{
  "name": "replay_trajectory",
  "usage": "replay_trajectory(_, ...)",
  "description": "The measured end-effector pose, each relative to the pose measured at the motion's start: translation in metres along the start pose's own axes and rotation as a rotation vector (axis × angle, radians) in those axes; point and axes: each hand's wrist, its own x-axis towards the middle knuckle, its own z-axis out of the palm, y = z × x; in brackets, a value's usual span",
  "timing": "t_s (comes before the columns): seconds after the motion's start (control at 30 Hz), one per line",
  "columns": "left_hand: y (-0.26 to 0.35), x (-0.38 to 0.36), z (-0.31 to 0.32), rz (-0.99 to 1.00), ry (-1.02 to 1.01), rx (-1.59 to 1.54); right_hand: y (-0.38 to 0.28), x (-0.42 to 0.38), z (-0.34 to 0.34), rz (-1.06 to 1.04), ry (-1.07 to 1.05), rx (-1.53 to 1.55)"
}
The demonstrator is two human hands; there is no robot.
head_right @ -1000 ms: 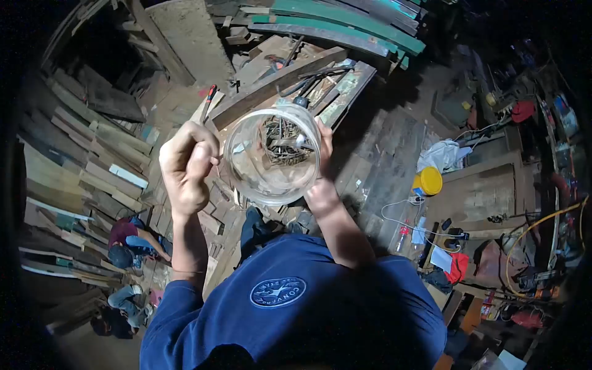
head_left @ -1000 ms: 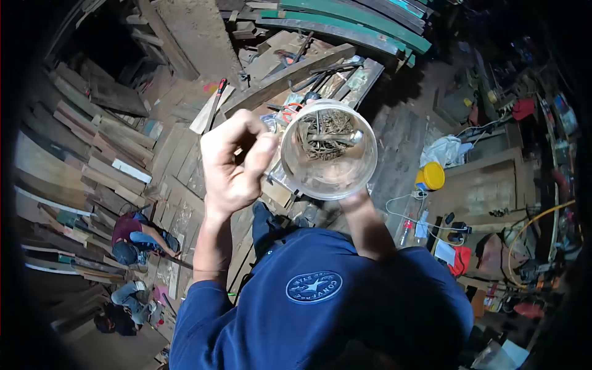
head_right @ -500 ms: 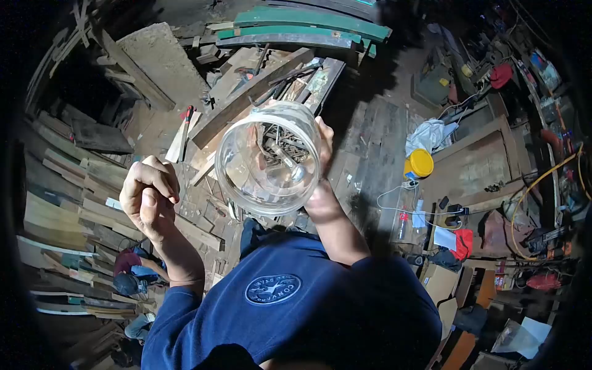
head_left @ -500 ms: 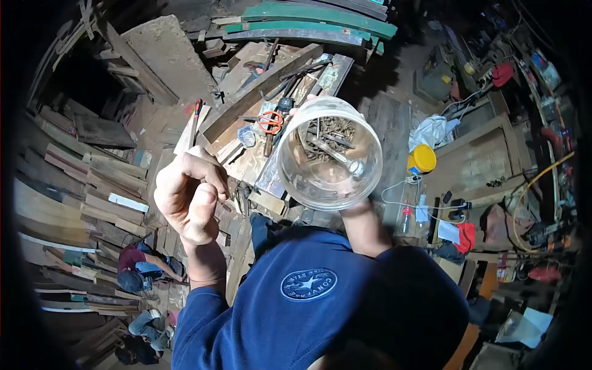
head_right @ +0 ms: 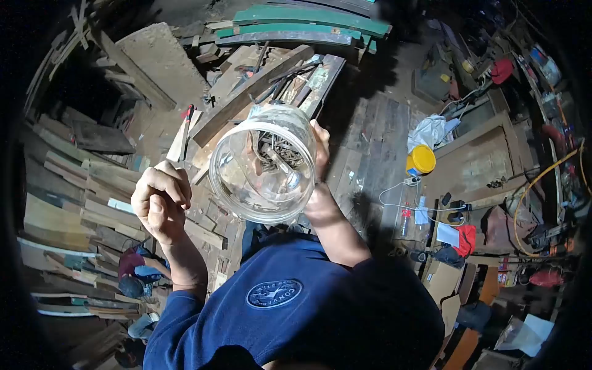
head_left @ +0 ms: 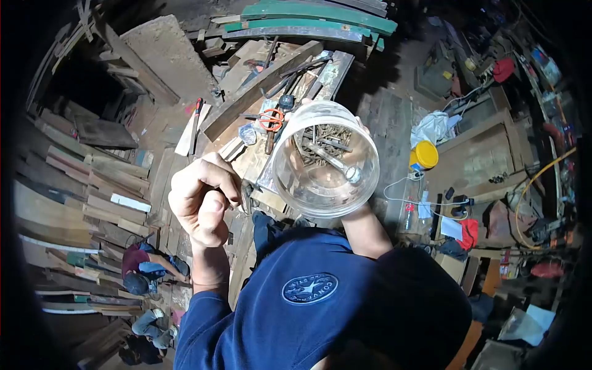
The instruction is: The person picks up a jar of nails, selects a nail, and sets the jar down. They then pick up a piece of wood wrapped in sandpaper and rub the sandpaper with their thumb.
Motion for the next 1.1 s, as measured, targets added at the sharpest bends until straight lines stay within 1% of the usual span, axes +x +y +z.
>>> replay_trajectory(0.07, 0.007, -0.003, -0.003, -0.002, 0.043, 0.026, 0.008, 0.003, 0.001, 0.006, -0.062, 0.030)
replay_trajectory(0.1, 0.010, -0.005, -0.007, 0.000, 0.065, 0.038, 0.008, 0.002, 0.011, 0.035, -0.152, 0.131)
replay_trajectory(0.17, 0.017, -0.013, -0.019, 0.013, 0.112, 0.086, 0.025, 0.017, 0.024, 0.051, -0.205, 0.332)
replay_trajectory(0.27, 0.033, -0.030, -0.042, 0.033, 0.179, 0.185, 0.053, 0.033, 0.035, 0.181, -0.261, 0.323)
replay_trajectory(0.3, 0.037, -0.038, -0.050, 0.063, 0.230, 0.198, 0.055, 0.029, 0.051, 0.233, -0.330, 0.288)
replay_trajectory(0.37, 0.056, -0.053, -0.067, 0.060, 0.308, 0.268, 0.074, 0.033, 0.076, 0.328, -0.448, 0.260)
replay_trajectory(0.43, 0.075, -0.066, -0.084, 0.070, 0.369, 0.350, 0.107, 0.044, 0.083, 0.423, -0.538, 0.342)
replay_trajectory(0.47, 0.084, -0.075, -0.092, 0.093, 0.413, 0.384, 0.126, 0.048, 0.082, 0.490, -0.421, 0.358)
replay_trajectory(0.53, 0.100, -0.090, -0.108, 0.145, 0.491, 0.455, 0.157, 0.053, 0.104, 0.666, -0.421, 0.492)
replay_trajectory(0.57, 0.112, -0.099, -0.117, 0.141, 0.504, 0.505, 0.171, 0.053, 0.121, 0.784, -0.527, 0.624)
replay_trajectory(0.67, 0.146, -0.124, -0.139, 0.071, 0.647, 0.570, 0.204, 0.034, 0.174, 0.827, -0.450, 0.439)
replay_trajectory(0.7, 0.156, -0.132, -0.147, 0.037, 0.674, 0.607, 0.218, 0.031, 0.185, 0.849, -0.420, 0.401)
replay_trajectory(0.73, 0.165, -0.140, -0.147, 0.048, 0.701, 0.683, 0.230, 0.026, 0.190, 0.882, -0.420, 0.398)
replay_trajectory(0.8, 0.184, -0.163, -0.166, 0.090, 0.689, 0.720, 0.261, 0.012, 0.206, 0.958, -0.491, 0.414)
replay_trajectory(0.83, 0.196, -0.171, -0.172, 0.069, 0.723, 0.732, 0.275, 0.005, 0.216, 0.986, -0.526, 0.419)
replay_trajectory(0.87, 0.206, -0.178, -0.181, 0.078, 0.756, 0.761, 0.290, 0.001, 0.227, 0.988, -0.619, 0.363)
replay_trajectory(0.93, 0.224, -0.191, -0.197, 0.093, 0.820, 0.808, 0.318, -0.010, 0.245, 1.028, -0.646, 0.356)
replay_trajectory(0.97, 0.236, -0.202, -0.207, 0.049, 0.816, 0.822, 0.334, -0.016, 0.255, 1.047, -0.660, 0.348)
replay_trajectory(1.0, 0.249, -0.208, -0.217, 0.052, 0.824, 0.816, 0.347, -0.024, 0.268, 1.071, -0.549, 0.318)
replay_trajectory(1.07, 0.277, -0.208, -0.227, -0.064, 0.779, 1.115, 0.378, -0.039, 0.285, 1.099, -0.618, 0.389)
replay_trajectory(1.1, 0.294, -0.209, -0.235, -0.146, 0.696, 1.286, 0.395, -0.046, 0.295, 1.108, -0.635, 0.407)
